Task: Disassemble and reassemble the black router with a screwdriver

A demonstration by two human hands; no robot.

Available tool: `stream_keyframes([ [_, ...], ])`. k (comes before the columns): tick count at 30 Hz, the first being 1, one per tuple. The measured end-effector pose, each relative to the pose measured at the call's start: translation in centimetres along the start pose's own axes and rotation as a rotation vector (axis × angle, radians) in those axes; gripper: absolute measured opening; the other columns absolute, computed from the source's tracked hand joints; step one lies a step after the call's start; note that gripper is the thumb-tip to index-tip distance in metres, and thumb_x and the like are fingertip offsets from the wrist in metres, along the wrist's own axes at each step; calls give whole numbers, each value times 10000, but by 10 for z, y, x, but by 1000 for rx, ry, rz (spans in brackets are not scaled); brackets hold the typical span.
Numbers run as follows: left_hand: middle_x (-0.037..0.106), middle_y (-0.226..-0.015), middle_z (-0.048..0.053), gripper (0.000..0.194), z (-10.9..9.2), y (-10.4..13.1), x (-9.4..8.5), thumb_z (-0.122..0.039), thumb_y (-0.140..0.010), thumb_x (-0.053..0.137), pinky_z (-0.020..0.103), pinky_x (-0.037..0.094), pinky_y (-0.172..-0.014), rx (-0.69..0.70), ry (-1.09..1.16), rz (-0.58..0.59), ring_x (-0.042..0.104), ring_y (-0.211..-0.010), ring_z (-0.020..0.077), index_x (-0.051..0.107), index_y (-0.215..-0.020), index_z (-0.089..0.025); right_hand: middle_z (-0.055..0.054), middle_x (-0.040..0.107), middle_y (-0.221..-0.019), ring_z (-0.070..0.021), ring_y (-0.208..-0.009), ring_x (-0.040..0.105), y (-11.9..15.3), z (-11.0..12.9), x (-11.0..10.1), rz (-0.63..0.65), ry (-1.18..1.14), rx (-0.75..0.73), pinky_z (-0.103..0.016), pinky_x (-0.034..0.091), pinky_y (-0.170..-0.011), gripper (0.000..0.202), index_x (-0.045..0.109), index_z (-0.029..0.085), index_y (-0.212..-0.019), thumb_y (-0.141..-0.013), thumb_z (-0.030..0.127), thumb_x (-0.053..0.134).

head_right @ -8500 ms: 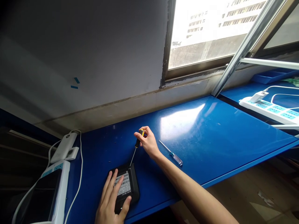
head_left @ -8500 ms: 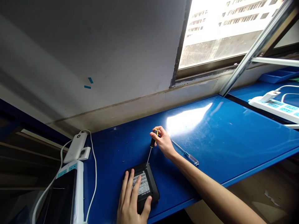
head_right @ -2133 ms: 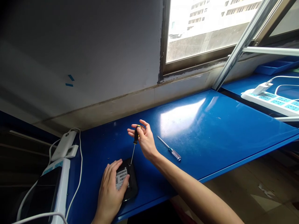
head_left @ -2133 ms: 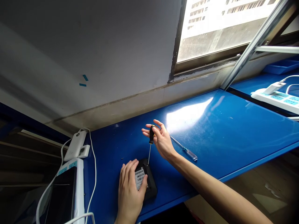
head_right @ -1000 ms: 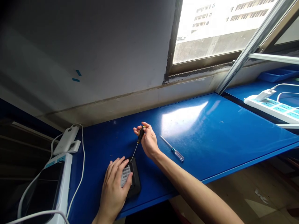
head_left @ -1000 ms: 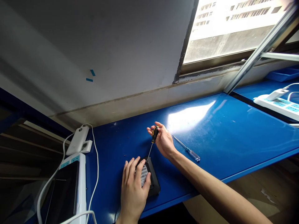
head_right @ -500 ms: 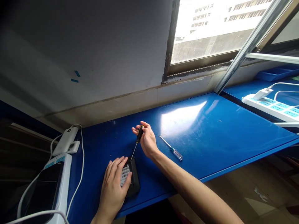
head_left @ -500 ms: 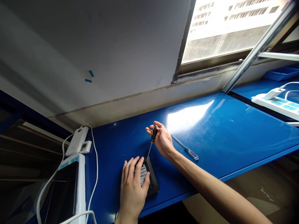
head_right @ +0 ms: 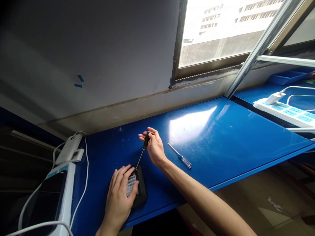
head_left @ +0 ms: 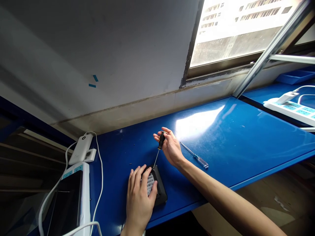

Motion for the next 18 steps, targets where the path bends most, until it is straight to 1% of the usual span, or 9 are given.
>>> stream_keyframes([
  [4,670,-1349,100,334,1,1,1,-305,-996,525,613,442,-1119,-2,-4,-3,610,-1269,309,566,-1322,-244,15,693,-891,-173,-894,769,0,-1,-1,4,14,2,-340,608,-930,246,618,231,-1077,-847,267,698],
  [8,670,-1350,110,359,2,2,3,-310,-998,528,612,442,-1118,-1,0,-12,605,-1280,313,540,-1348,-235,29,680,-910,-162,-884,766,0,-1,-3,6,50,-7,-321,617,-892,275,622,242,-1080,-837,302,737],
  [14,668,-1353,120,371,2,1,2,-314,-1003,520,612,456,-1101,-4,11,-19,605,-1282,314,514,-1363,-227,36,678,-919,-147,-833,761,0,-2,-4,-2,123,-22,-285,604,-818,328,621,240,-1093,-822,360,762],
  [18,669,-1352,121,386,2,2,2,-321,-1004,524,614,452,-1107,-7,18,-15,605,-1285,312,501,-1378,-226,41,681,-904,-137,-780,759,0,-3,-5,-20,186,-30,-265,587,-767,329,620,232,-1078,-818,380,759],
])
Point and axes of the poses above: each hand's wrist, its own y-axis away from the middle knuckle, its own x-axis out of the palm, z = x × y, the point moved 3 cm from there along -y, towards the middle knuckle
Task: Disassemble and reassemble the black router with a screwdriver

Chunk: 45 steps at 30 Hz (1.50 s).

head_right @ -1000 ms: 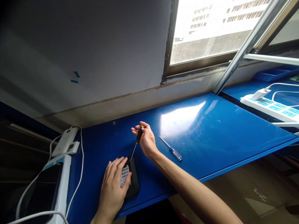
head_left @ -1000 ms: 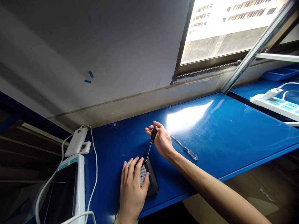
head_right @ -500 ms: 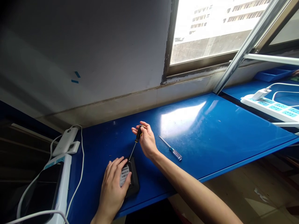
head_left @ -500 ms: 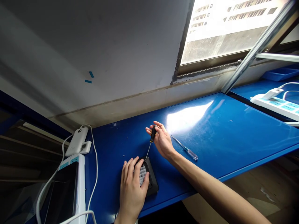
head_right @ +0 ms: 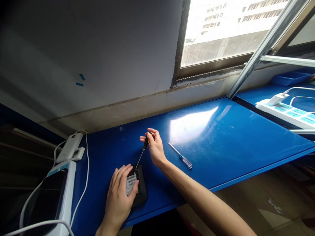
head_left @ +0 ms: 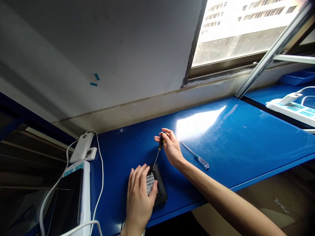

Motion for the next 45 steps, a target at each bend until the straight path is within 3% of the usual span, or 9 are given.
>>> stream_keyframes([
  [17,664,-1357,120,385,-1,-2,-1,-314,-1004,517,625,449,-1106,-4,0,8,595,-1293,314,498,-1379,-230,56,674,-872,-127,-737,749,-2,-5,-5,-23,135,-24,-272,571,-755,316,616,236,-1064,-830,412,734],
  [45,622,-1382,79,272,-6,-4,-8,-228,-983,538,669,481,-1070,41,-16,50,584,-1295,329,677,-1196,-326,35,655,-899,-144,-750,736,-6,-17,-11,8,242,-12,-324,545,-816,344,575,245,-1109,-872,475,666],
])
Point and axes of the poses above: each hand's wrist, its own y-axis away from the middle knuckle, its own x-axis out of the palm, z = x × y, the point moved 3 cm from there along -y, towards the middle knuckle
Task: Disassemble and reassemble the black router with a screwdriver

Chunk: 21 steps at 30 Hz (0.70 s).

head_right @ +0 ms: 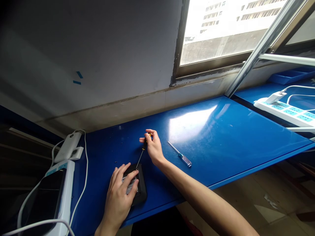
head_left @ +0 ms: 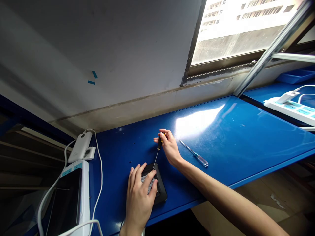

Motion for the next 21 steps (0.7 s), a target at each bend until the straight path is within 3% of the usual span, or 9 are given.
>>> stream_keyframes([
  [16,638,-1376,83,304,0,0,2,-244,-990,524,672,478,-1075,-9,-7,14,587,-1302,328,671,-1245,-323,34,667,-884,-157,-751,753,0,1,1,-22,7,-7,-325,570,-794,344,597,244,-1078,-848,482,691],
  [21,631,-1395,67,305,3,-1,2,-259,-990,529,655,470,-1096,-24,-2,34,581,-1315,316,676,-1249,-328,5,694,-960,-201,-912,770,-3,3,-3,-66,-14,-56,-357,590,-868,429,560,259,-1151,-841,519,702],
])
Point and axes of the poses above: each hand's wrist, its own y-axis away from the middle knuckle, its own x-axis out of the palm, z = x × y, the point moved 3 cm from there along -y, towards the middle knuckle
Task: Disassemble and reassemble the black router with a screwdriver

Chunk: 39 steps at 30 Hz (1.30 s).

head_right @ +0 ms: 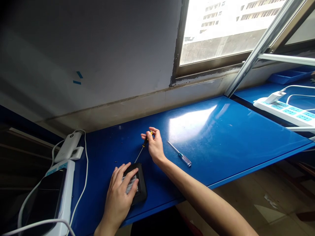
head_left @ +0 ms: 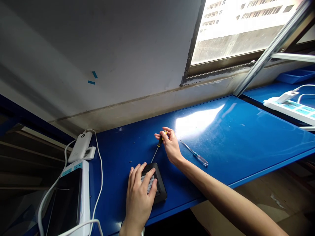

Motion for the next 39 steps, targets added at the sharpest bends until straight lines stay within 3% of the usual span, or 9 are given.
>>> stream_keyframes([
  [6,640,-1389,58,305,-1,1,-1,-249,-982,532,634,474,-1103,-13,0,-23,595,-1298,309,684,-1236,-323,-45,728,-1000,-231,-1014,725,-5,1,-6,-62,54,-66,-410,530,-965,448,586,237,-1117,-814,535,725],
  [15,613,-1434,66,340,-2,2,-1,-297,-964,568,636,472,-1104,-2,-25,4,564,-1340,325,649,-1294,-315,-10,726,-1008,-175,-835,662,-3,8,-7,-6,142,-125,-326,504,-818,335,672,252,-1001,-756,436,808],
  [18,576,-1484,91,449,0,6,-2,-393,-927,632,647,467,-1102,34,-44,29,525,-1382,354,600,-1365,-300,-6,732,-953,-183,-845,666,-4,4,-5,35,157,-125,-321,496,-815,339,680,246,-992,-747,433,822],
  [22,500,-1557,129,752,1,11,-1,-547,-807,743,667,453,-1103,84,-65,75,465,-1426,408,506,-1467,-277,-4,732,-921,-181,-828,667,-5,-2,-3,67,168,-112,-318,485,-809,347,682,243,-995,-748,440,825],
  [27,472,-1581,132,1014,1,13,0,-594,-612,864,666,456,-1096,107,-76,64,467,-1415,443,473,-1494,-284,2,730,-922,-180,-838,670,-4,-2,-1,95,160,-105,-314,485,-806,338,679,246,-988,-746,424,832],
  [39,500,-1559,147,1006,4,12,0,-642,-616,856,655,492,-1067,135,-98,51,508,-1386,443,487,-1476,-272,-15,744,-926,-201,-891,696,-7,-2,-2,72,62,-51,-356,526,-876,423,675,232,-997,-683,438,869],
])
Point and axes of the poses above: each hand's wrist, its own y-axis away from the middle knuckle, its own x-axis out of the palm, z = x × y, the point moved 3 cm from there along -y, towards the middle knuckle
